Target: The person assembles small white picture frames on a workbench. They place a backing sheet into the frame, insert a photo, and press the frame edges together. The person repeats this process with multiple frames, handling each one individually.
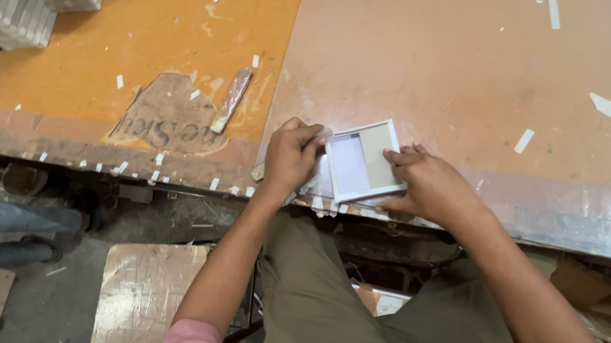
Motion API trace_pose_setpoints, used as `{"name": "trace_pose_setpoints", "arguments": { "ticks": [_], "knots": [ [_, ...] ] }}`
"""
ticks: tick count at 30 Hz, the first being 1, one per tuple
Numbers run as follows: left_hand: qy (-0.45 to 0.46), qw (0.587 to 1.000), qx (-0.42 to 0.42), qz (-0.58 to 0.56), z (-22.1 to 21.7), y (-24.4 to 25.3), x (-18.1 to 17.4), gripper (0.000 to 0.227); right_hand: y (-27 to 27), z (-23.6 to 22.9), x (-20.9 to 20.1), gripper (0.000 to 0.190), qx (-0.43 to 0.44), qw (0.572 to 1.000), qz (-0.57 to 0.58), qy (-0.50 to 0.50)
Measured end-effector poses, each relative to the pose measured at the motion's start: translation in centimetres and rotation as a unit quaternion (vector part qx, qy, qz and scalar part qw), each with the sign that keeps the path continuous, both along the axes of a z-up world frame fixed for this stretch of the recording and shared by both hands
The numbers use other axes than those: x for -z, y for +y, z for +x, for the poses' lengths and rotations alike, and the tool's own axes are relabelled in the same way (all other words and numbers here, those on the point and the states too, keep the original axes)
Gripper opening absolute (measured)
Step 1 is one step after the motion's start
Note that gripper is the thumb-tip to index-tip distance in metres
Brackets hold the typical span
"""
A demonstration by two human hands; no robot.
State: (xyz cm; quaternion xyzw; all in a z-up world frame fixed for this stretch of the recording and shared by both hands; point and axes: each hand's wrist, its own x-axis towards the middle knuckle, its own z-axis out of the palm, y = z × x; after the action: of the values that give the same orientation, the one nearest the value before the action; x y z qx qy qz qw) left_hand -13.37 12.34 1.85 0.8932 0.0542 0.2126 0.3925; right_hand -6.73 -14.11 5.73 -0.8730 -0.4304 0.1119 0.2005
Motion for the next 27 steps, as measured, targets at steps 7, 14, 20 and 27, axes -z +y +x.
{"name": "trace_pose_setpoints", "arguments": {
  "ticks": [7, 14, 20, 27],
  "knots": [
    [0.011, 0.999, -0.015, 0.037, -3.6, -2.8, 0.1, 0.008, 0.2, 0.0, 1.9, 0.05, -0.025, 0.995, 0.049, -0.08],
    [0.043, 0.999, 0.002, 0.03, -7.2, -4.5, -0.9, 0.021, 0.3, 0.0, 1.2, 0.047, -0.02, 0.998, 0.042, -0.041],
    [-0.017, 0.988, -0.027, 0.151, -0.9, -1.6, -1.0, 0.014, -0.1, -0.2, 2.2, 0.049, -0.043, 0.993, 0.064, -0.085],
    [0.07, 0.992, 0.063, 0.087, -9.2, -5.9, 0.5, 0.021, -0.2, -0.3, 2.9, 0.052, -0.02, 0.994, 0.081, -0.072]
  ]
}}
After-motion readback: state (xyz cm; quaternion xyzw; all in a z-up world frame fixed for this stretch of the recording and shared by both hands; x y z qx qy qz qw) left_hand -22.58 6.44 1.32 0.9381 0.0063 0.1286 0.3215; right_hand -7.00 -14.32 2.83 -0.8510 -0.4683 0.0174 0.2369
